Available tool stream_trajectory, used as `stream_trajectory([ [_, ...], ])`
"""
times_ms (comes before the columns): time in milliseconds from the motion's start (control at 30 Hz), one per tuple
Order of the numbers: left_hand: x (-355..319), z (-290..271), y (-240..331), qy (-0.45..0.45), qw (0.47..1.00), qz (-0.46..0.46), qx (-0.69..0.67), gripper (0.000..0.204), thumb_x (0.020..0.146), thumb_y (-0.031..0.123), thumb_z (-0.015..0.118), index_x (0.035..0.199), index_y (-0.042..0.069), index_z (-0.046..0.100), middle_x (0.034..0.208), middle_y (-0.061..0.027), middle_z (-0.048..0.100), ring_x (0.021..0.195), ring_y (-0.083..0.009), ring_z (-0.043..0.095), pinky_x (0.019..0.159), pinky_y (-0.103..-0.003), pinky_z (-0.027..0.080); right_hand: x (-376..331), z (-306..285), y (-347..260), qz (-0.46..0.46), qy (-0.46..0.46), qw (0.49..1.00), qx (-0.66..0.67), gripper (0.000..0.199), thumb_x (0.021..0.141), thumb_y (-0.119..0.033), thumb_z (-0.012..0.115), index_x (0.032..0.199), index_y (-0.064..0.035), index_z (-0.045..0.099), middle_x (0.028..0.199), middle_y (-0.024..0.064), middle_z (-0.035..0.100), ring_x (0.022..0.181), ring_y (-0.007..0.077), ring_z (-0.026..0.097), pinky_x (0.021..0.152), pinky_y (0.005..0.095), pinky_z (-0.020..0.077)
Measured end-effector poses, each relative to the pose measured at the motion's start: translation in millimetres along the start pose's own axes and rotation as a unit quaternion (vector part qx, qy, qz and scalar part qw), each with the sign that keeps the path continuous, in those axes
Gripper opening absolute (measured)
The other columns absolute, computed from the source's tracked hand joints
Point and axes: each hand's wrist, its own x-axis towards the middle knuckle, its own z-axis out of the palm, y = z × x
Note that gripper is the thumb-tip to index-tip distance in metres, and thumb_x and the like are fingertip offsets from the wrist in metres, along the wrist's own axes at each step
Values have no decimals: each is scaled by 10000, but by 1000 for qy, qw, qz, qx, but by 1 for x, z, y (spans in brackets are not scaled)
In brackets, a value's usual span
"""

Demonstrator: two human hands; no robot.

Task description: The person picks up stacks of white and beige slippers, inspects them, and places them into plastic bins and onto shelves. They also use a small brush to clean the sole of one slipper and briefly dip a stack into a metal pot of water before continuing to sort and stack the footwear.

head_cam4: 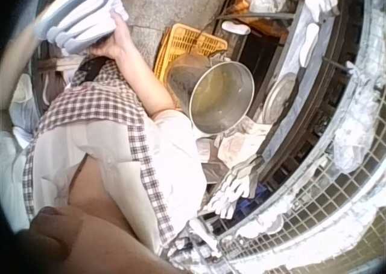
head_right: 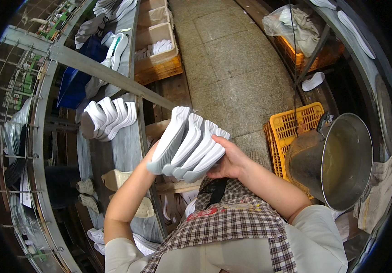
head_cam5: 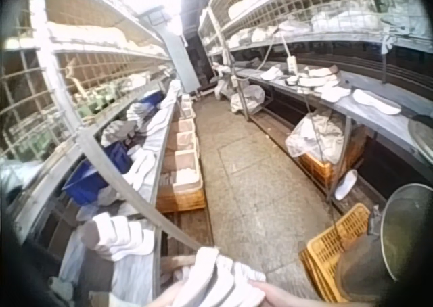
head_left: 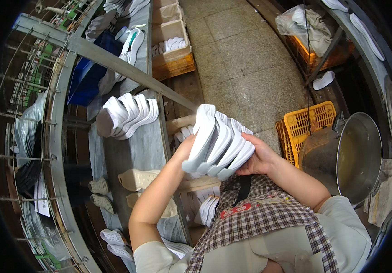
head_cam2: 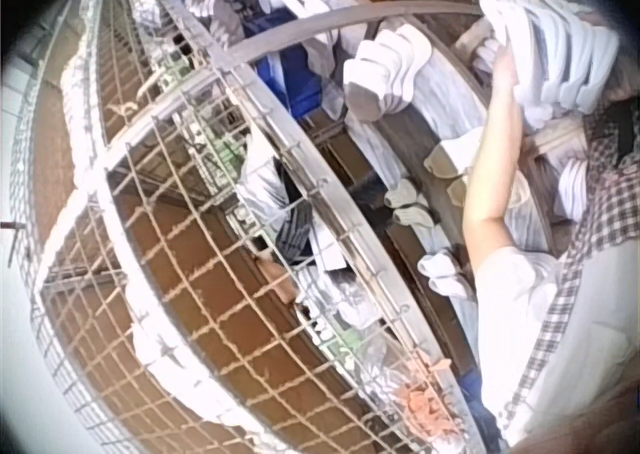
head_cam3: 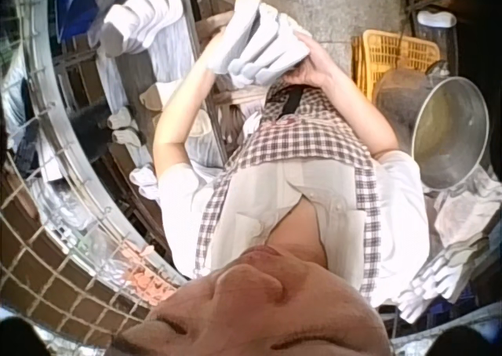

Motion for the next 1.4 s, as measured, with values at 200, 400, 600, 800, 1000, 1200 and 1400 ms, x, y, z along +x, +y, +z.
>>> stream_trajectory([
  [200,-10,24,0,24,984,158,78,417,1001,223,404,1336,-19,345,1220,-141,532,1079,-206,554,887,-316,480,0,5,-9,-246,-24,959,-141,742,866,-377,602,1402,-16,237,1353,190,414,1271,310,398,941,499,432],
  [400,-6,17,10,11,975,222,-10,447,923,94,508,1332,-40,387,1239,-124,538,1056,-222,569,892,-324,475,-10,22,-27,-347,-12,904,-250,901,779,-328,739,1392,35,189,1342,201,393,1231,274,412,1045,382,333],
  [600,7,10,11,-20,965,261,9,470,956,164,471,1363,-36,349,1325,-130,474,1180,-232,483,982,-338,414,-24,30,-40,-385,-15,859,-337,1016,698,-341,807,1392,61,183,1344,206,389,1246,290,400,1051,384,328],
  [800,9,8,16,-33,962,271,-27,468,959,172,467,1363,-35,350,1322,-130,476,1178,-234,484,979,-339,418,-28,29,-44,-399,1,828,-394,1065,656,-356,830,1414,33,191,1379,208,338,1281,308,352,1071,399,293],
  [1000,6,5,17,-34,958,279,-49,466,962,179,463,1362,-33,351,1319,-130,478,1176,-235,485,977,-339,421,-30,26,-47,-392,-8,815,-426,1068,657,-283,834,1422,10,149,1375,179,355,1269,274,369,1056,390,315],
  [1200,2,1,15,-34,953,291,-73,464,966,186,459,1361,-32,352,1317,-129,480,1175,-236,486,975,-340,424,-34,27,-49,-391,-30,806,-444,1099,671,-323,819,1442,13,111,1411,208,302,1309,301,320,1076,384,281],
  [1400,-4,-2,10,-28,950,296,-92,462,969,193,455,1360,-30,353,1314,-129,482,1173,-238,487,972,-341,428,-38,29,-53,-396,-14,786,-474,1086,657,-276,832,1438,8,133,1405,175,338,1301,271,337,1071,380,290],
])
